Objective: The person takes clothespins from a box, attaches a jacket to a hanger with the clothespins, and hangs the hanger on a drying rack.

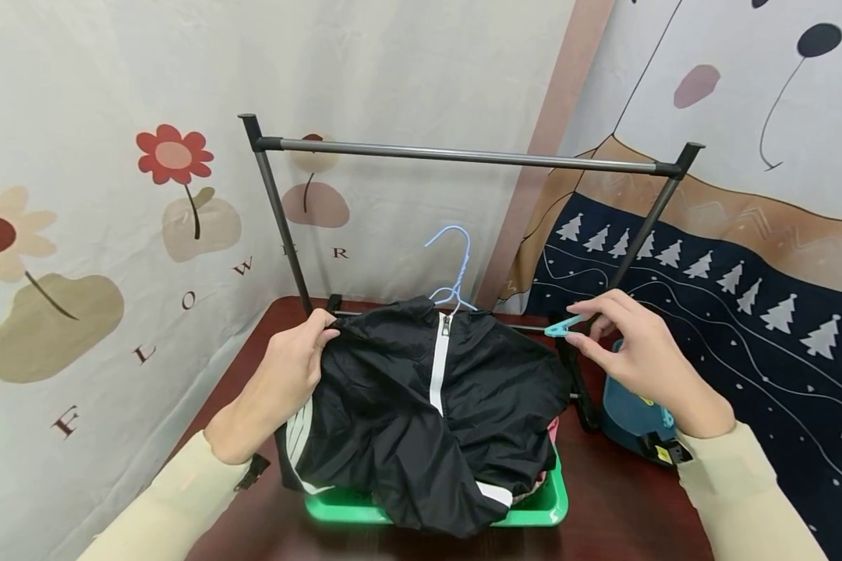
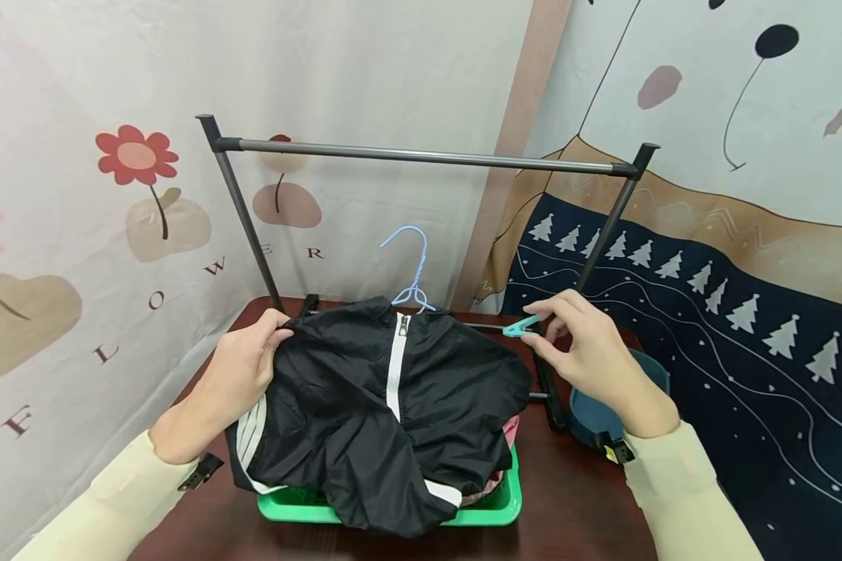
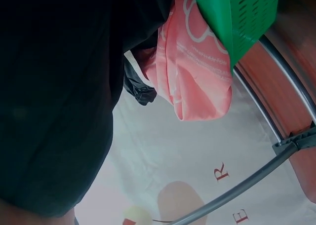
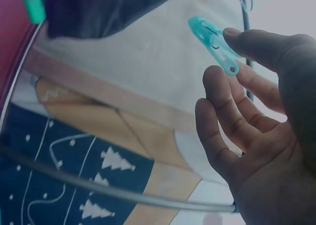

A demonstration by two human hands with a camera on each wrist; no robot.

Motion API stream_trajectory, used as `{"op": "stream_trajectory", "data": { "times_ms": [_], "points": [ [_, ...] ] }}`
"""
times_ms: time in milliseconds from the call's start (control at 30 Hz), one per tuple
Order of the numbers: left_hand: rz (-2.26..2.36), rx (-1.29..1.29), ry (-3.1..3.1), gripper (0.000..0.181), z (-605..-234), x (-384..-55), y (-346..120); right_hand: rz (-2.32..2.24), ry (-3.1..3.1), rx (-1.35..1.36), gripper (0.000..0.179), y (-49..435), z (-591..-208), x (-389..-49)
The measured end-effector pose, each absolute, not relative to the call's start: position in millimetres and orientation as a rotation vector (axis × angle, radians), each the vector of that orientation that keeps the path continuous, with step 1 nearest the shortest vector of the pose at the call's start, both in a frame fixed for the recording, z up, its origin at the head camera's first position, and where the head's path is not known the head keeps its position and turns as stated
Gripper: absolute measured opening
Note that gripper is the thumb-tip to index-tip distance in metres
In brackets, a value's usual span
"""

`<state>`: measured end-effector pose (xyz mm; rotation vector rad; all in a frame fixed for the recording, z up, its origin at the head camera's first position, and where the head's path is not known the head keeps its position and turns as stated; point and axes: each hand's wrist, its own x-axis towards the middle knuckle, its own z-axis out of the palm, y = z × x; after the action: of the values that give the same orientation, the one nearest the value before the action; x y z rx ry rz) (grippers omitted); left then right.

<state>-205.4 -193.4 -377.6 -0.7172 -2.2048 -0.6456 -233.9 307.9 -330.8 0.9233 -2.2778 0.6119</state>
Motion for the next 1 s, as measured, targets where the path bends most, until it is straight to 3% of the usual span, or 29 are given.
{"op": "stream_trajectory", "data": {
  "times_ms": [1000],
  "points": [
    [-0.641,-0.744,-2.173,0.021,-376.6,-206.6,-192.5,0.745,-2.092,1.226,0.046,211.0,-296.5,-247.0]
  ]
}}
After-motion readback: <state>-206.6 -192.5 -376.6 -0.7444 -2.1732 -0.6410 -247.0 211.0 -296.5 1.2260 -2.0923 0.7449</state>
